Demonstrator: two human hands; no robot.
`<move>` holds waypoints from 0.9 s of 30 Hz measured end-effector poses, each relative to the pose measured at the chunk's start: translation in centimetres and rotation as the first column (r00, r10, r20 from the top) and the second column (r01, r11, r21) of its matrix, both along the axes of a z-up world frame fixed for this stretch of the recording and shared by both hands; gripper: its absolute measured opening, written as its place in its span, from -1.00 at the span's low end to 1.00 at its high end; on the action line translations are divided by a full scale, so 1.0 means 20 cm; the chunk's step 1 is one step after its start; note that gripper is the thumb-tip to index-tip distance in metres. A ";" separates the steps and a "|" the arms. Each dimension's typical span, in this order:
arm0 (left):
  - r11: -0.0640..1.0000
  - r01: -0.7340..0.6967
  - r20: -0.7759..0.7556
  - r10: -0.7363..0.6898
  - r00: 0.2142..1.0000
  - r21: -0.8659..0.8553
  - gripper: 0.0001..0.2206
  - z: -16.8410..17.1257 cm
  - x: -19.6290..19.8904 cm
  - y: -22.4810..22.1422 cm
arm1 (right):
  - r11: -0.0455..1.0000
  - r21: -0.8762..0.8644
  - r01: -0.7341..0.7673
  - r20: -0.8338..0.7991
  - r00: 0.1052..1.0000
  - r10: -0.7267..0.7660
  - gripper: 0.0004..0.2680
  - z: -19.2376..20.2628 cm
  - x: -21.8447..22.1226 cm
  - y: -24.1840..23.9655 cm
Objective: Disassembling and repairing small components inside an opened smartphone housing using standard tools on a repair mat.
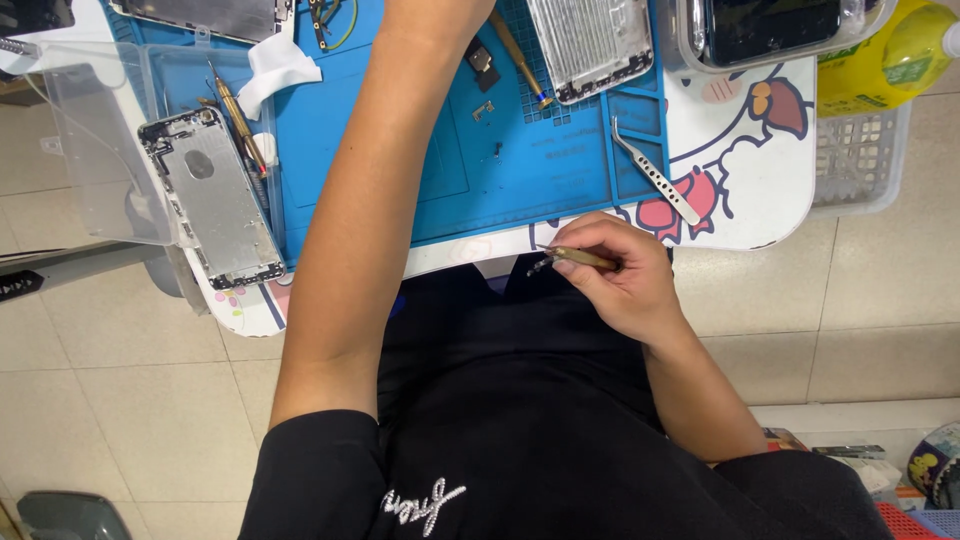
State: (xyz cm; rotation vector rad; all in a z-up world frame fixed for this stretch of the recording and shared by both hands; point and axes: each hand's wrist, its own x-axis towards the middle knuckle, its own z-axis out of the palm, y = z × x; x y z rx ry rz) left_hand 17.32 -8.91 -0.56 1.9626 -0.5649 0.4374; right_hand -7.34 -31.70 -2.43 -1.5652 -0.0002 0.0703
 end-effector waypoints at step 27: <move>0.439 -0.262 -0.486 -0.861 0.149 -0.859 -0.74 -0.36 -1.61 0.35 | 0.807 0.589 0.036 -0.232 0.965 0.126 -0.88 -0.11 -0.01 0.16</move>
